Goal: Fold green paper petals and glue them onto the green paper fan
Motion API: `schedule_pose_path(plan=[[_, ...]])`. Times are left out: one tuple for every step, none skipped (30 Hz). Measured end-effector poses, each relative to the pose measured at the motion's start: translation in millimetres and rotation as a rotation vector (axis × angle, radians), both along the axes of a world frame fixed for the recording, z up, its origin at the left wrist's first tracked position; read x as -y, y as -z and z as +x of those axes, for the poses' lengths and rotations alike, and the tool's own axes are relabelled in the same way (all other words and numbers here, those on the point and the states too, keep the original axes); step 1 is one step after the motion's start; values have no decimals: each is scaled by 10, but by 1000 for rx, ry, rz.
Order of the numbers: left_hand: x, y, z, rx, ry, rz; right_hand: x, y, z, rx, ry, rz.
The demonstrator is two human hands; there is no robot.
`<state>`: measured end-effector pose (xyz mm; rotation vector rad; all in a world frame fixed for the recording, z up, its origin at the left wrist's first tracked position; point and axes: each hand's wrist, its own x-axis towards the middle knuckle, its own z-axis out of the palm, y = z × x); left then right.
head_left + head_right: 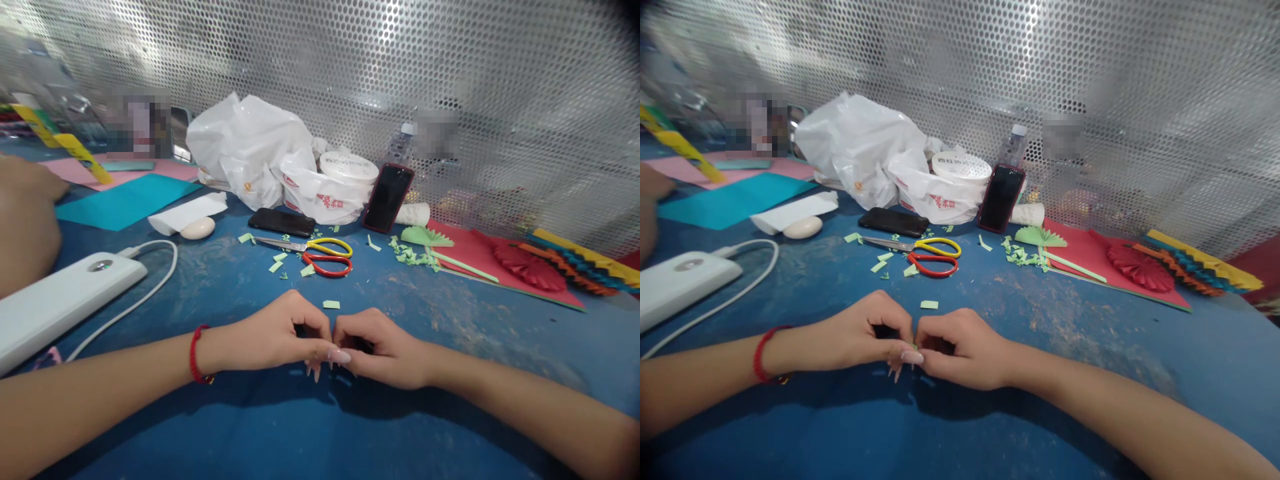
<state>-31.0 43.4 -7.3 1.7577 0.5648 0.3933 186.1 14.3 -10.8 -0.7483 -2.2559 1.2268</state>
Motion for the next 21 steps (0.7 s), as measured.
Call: schedule_pose_path(plan=[[8,-4,3,-1,-1,19,5,-3,-1,6,-7,32],[15,-6,8,1,-7,20,8,-4,0,10,-13,56],[21,-7,15,1,-18,6,9,-2,1,8,-14,73],[24,-7,22,0,-32,-16,10,3,3,1,-12,84],[26,-8,29,3,-41,-43,11,10,5,-12,-7,89],[25,-10,35,7,-45,-70,12,16,7,-25,2,89],[21,-13,38,12,-46,-97,13,22,8,-37,12,85],[14,-16,38,18,-42,-122,14,26,9,-46,22,78],[4,-19,35,26,-35,-145,14,27,9,-54,29,62],[-9,-22,29,35,-23,-166,13,27,8,-62,33,31],[-25,-22,21,47,-9,-184,9,26,7,-74,37,-11],[-43,-21,12,61,9,-201,4,24,5,-91,42,-63],[-61,-18,4,78,31,-220,-4,23,4,-109,51,-120],[-80,-14,-4,97,51,-241,-12,24,3,-126,63,-175],[-96,-10,-10,115,65,-265,-21,27,3,-139,78,-221],[-111,-7,-14,134,71,-290,-30,31,4,-145,93,-253],[-122,-5,-17,148,74,-314,-37,37,5,-146,106,-273],[-129,-4,-17,155,69,-335,-41,43,7,-145,114,-284],[-134,-5,-17,158,60,-349,-44,47,9,-144,119,-285],[-136,-6,-15,157,50,-357,-44,50,9,-145,123,-277],[-137,-8,-14,154,43,-362,-42,51,9,-147,131,-264]])
